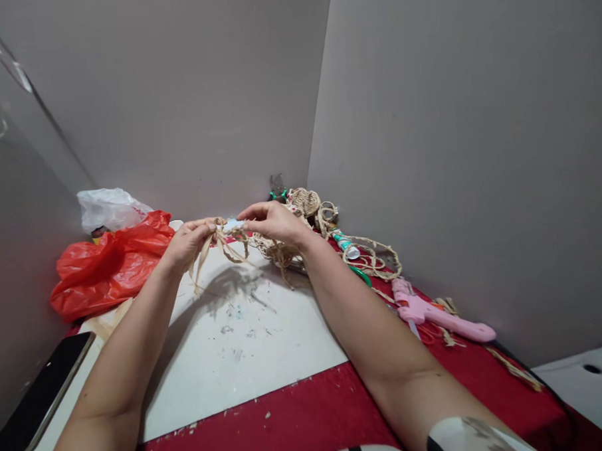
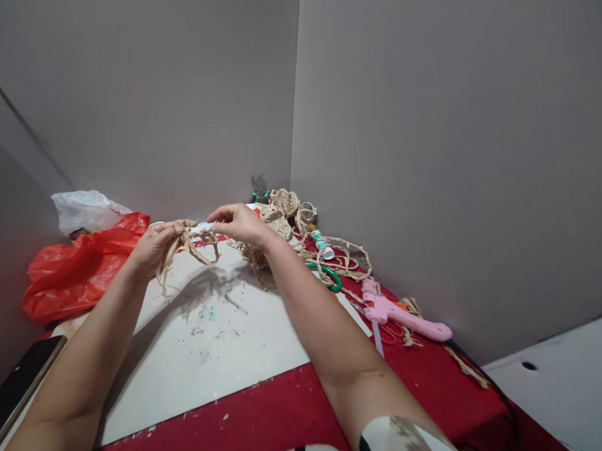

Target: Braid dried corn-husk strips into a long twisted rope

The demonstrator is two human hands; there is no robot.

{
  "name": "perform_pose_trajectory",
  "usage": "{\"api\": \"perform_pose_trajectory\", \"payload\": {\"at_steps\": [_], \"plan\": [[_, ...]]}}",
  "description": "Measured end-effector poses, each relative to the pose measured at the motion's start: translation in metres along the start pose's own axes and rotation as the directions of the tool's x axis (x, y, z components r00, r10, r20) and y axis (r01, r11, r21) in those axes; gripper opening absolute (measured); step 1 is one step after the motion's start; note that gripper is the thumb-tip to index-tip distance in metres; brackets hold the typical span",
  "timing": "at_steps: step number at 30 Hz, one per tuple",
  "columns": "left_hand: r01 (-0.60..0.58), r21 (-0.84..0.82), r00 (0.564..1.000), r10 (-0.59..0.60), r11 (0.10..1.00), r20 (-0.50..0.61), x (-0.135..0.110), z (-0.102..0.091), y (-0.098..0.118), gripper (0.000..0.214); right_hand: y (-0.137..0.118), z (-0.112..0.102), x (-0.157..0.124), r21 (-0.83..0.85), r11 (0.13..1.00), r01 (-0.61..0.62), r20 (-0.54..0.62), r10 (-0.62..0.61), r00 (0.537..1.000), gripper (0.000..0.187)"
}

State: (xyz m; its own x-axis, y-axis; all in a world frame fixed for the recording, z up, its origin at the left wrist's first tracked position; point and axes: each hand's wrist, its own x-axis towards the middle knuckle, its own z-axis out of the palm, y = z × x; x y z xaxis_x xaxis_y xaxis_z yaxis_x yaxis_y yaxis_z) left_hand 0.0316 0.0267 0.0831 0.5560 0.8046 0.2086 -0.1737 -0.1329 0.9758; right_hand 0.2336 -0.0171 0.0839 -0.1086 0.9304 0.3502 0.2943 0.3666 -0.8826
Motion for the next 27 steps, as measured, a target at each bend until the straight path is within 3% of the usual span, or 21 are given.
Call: {"api": "perform_pose_trajectory", "payload": {"at_steps": [4, 12, 20, 24, 27], "plan": [[0.043, -0.020, 0.995, -0.041, 0.999, 0.086, 0.001, 0.003, -0.003, 0.022, -0.007, 0.009, -0.002, 0.024, 0.997, 0.066, 0.072, -0.068, 0.995, 0.015], [-0.038, 0.060, 0.997, 0.033, 0.997, 0.069, 0.001, 0.008, -0.010, 0.013, -0.003, 0.021, 0.000, -0.245, 0.957, 0.158, -0.095, -0.185, 0.978, 0.014], [-0.148, 0.185, 0.989, 0.144, 0.971, 0.036, 0.002, 0.020, -0.012, 0.018, 0.006, 0.025, 0.006, -0.304, 0.944, 0.130, -0.219, -0.202, 0.955, 0.012], [-0.151, 0.190, 0.989, 0.150, 0.970, 0.021, 0.000, 0.024, -0.013, 0.020, 0.008, 0.028, 0.007, -0.298, 0.944, 0.143, -0.216, -0.212, 0.953, 0.014], [-0.085, 0.142, 0.996, 0.081, 0.986, 0.037, -0.004, 0.029, -0.012, 0.018, 0.013, 0.024, 0.010, -0.354, 0.929, 0.109, -0.291, -0.220, 0.931, 0.014]]}}
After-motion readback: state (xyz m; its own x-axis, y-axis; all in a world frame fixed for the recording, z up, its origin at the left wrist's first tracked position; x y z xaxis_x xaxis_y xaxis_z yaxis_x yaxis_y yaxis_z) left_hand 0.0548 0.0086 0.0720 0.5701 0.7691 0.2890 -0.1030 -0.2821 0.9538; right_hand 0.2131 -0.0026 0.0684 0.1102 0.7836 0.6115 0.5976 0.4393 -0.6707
